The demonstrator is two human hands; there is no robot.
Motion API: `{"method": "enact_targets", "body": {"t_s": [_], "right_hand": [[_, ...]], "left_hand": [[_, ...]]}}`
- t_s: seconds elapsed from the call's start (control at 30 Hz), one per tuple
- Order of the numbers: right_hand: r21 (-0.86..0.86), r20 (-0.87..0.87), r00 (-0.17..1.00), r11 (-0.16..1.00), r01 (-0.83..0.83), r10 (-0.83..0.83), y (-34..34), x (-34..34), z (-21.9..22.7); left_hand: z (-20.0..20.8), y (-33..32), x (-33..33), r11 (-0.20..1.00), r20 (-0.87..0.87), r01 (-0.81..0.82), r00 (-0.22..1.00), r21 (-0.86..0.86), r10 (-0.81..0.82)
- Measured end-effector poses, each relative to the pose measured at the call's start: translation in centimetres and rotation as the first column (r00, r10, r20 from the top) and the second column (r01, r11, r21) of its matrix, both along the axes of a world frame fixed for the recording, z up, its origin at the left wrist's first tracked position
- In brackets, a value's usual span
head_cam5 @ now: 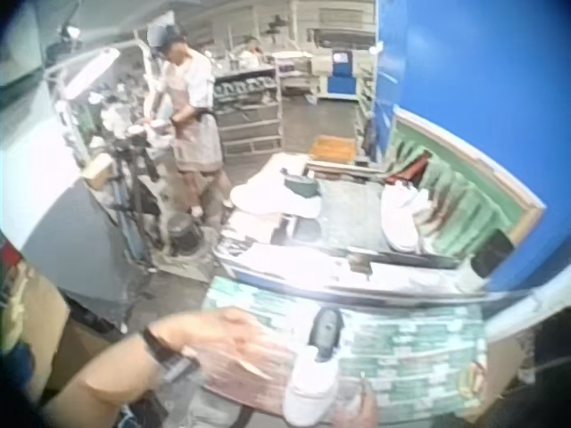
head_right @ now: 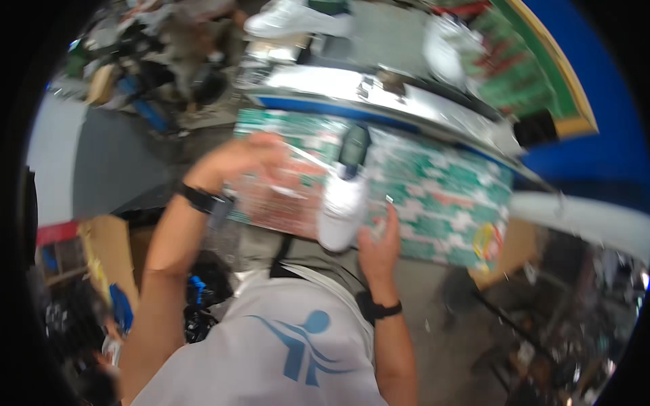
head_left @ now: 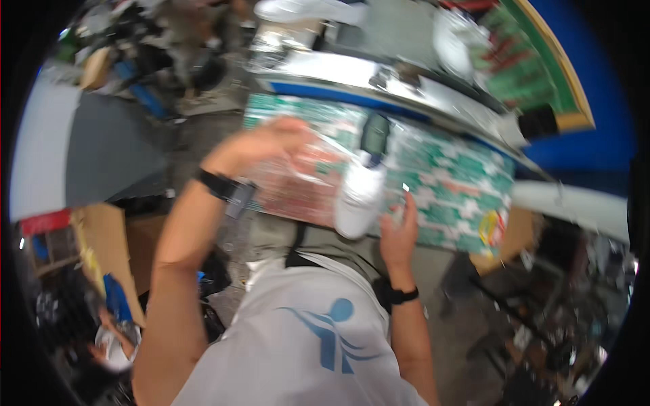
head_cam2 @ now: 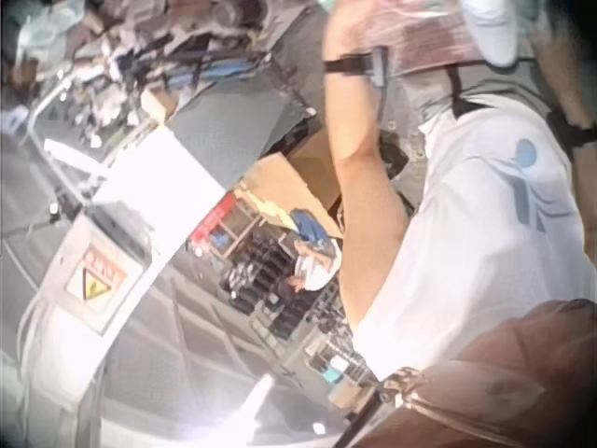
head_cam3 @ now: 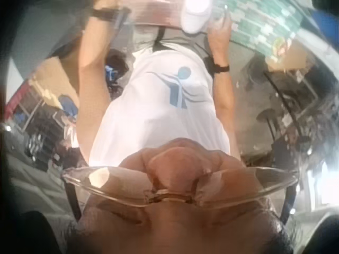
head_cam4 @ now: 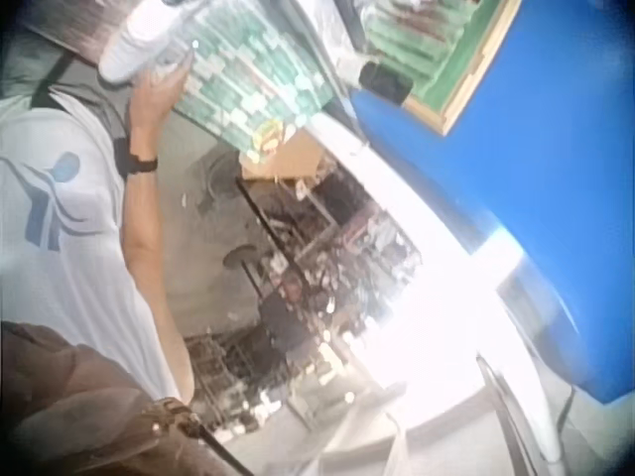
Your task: Assembling shoe components on a factory production line.
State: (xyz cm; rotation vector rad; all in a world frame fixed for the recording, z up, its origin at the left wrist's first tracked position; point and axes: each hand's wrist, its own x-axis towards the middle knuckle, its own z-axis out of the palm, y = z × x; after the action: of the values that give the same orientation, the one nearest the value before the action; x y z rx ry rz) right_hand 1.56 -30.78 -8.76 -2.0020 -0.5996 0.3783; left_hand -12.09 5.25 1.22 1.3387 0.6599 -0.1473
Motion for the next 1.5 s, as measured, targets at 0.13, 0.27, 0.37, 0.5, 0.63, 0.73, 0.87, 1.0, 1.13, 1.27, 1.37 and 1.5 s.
{"method": "enact_targets", "body": {"t_s": [0.13, 0.27, 0.37, 0.5, 0.63, 0.73, 0.87, 1.0, 1.13, 1.27, 1.37, 1.5], "right_hand": [[0.009, -0.175, 0.981, 0.996, -0.086, 0.086, 0.7, -1.3, 7.1], [-0.140, 0.385, 0.817, 0.902, -0.408, 0.430, 4.6, -1.8, 8.2], [-0.310, 0.579, 0.666, 0.882, -0.353, 0.470, 6.4, -0.6, 6.4], [-0.364, 0.450, 0.689, 0.821, -0.440, 0.568, 6.2, -0.7, 7.2], [-0.023, 0.159, 0.924, 0.937, -0.349, 0.348, 8.8, -2.4, 7.2], [-0.004, -0.206, 0.798, 0.815, -0.579, 0.566, 9.2, -7.6, 8.9], [0.057, -0.298, 0.196, 0.223, -0.973, 0.934, 7.5, -14.0, 9.1], [-0.029, -0.055, 0.832, 0.832, -0.555, 0.553, 5.6, -5.5, 9.8], [-0.114, 0.180, 0.902, 0.919, -0.378, 0.393, 4.1, 1.3, 10.0], [-0.215, 0.350, 0.825, 0.895, -0.390, 0.444, 3.7, 2.3, 8.6], [-0.279, 0.450, 0.726, 0.855, -0.438, 0.519, 3.4, 2.8, 8.3], [-0.435, 0.448, 0.614, 0.758, -0.485, 0.650, 4.2, 4.0, 10.3]], "left_hand": [[-3.1, 9.4, 1.0, 0.234, -0.657, 0.649, 0.752, 0.724, -0.051], [-4.2, 5.0, 6.8, 0.633, -0.009, 0.212, 0.951, 0.745, -0.308], [-1.9, -1.7, 12.7, 0.762, 0.034, 0.268, 0.934, 0.589, -0.355], [-3.6, -2.7, 13.7, 0.735, -0.047, 0.395, 0.894, 0.552, -0.445], [-4.7, -2.0, 13.2, 0.842, 0.034, 0.369, 0.909, 0.394, -0.415], [-2.9, -2.4, 14.0, 0.845, -0.028, 0.405, 0.906, 0.350, -0.423], [-5.1, -2.0, 13.6, 0.780, 0.001, 0.394, 0.892, 0.486, -0.451], [-5.4, -2.8, 13.7, 0.862, -0.056, 0.317, 0.945, 0.396, -0.322], [-7.0, -6.6, 15.2, 0.878, -0.041, 0.184, 0.982, 0.442, -0.185], [-6.2, -7.5, 15.1, 0.897, -0.050, 0.099, 0.995, 0.431, -0.086], [-6.5, -6.6, 14.2, 0.949, 0.024, 0.084, 0.995, 0.305, -0.096], [-5.4, -6.3, 14.2, 0.897, -0.055, 0.161, 0.987, 0.412, -0.152]]}}
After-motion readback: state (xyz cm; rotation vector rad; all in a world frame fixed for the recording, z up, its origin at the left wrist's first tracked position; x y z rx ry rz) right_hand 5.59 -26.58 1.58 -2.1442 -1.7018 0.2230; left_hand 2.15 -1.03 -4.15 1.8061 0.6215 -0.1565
